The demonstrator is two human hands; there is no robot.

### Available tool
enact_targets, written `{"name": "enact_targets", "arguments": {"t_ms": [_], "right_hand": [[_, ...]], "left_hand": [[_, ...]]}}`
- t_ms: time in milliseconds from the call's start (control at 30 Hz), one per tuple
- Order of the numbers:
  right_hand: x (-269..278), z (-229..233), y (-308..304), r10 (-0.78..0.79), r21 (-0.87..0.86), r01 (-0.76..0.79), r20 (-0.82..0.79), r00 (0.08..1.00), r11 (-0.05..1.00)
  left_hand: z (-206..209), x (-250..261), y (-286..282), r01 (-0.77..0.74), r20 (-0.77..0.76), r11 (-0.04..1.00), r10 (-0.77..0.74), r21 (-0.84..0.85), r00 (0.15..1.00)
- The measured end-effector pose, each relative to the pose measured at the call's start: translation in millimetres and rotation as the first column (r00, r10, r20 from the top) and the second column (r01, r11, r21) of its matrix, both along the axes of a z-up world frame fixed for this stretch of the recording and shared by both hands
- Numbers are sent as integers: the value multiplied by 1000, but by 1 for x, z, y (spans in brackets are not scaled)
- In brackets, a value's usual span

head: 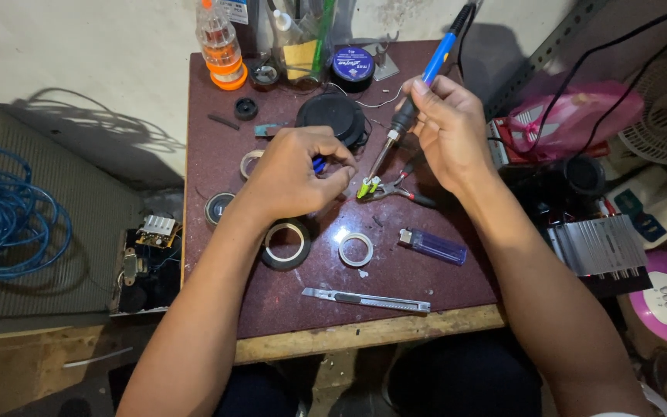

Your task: Soldering wires to small electronic components on a repair bench.

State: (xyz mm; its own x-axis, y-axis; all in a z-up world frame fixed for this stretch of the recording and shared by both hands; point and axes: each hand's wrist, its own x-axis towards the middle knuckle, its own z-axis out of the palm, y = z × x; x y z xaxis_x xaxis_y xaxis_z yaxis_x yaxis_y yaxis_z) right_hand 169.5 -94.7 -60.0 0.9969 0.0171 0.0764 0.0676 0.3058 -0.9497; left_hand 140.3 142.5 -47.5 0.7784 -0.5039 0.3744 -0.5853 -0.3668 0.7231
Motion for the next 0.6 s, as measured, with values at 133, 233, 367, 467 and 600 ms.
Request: {"name": "enact_targets", "arguments": {"t_ms": [133, 233, 367, 467, 600], "right_hand": [[-1, 1, 0, 5, -2, -5, 5, 1000, 1000], [-1, 2, 0, 5, -2, -5, -22, 1000, 1000], [1, 3, 0, -11, 41, 14, -84, 996, 999], [2, 1, 0, -12, 36, 16, -106, 994, 999], [5, -1, 2, -25, -1, 25, -123, 992, 1000]], "left_hand": [[-1, 0, 0, 2, 1, 1000, -2, -18, 1000], [-1, 0, 1, 10, 23, 1000, -10, -2, 1000], [-2, 0, 1, 10, 12, 1000, -9, -12, 1000], [-3, 1, 0, 9, 16, 1000, -9, -9, 1000], [-3, 0, 0, 5, 19, 1000, -5, -6, 1000]]}}
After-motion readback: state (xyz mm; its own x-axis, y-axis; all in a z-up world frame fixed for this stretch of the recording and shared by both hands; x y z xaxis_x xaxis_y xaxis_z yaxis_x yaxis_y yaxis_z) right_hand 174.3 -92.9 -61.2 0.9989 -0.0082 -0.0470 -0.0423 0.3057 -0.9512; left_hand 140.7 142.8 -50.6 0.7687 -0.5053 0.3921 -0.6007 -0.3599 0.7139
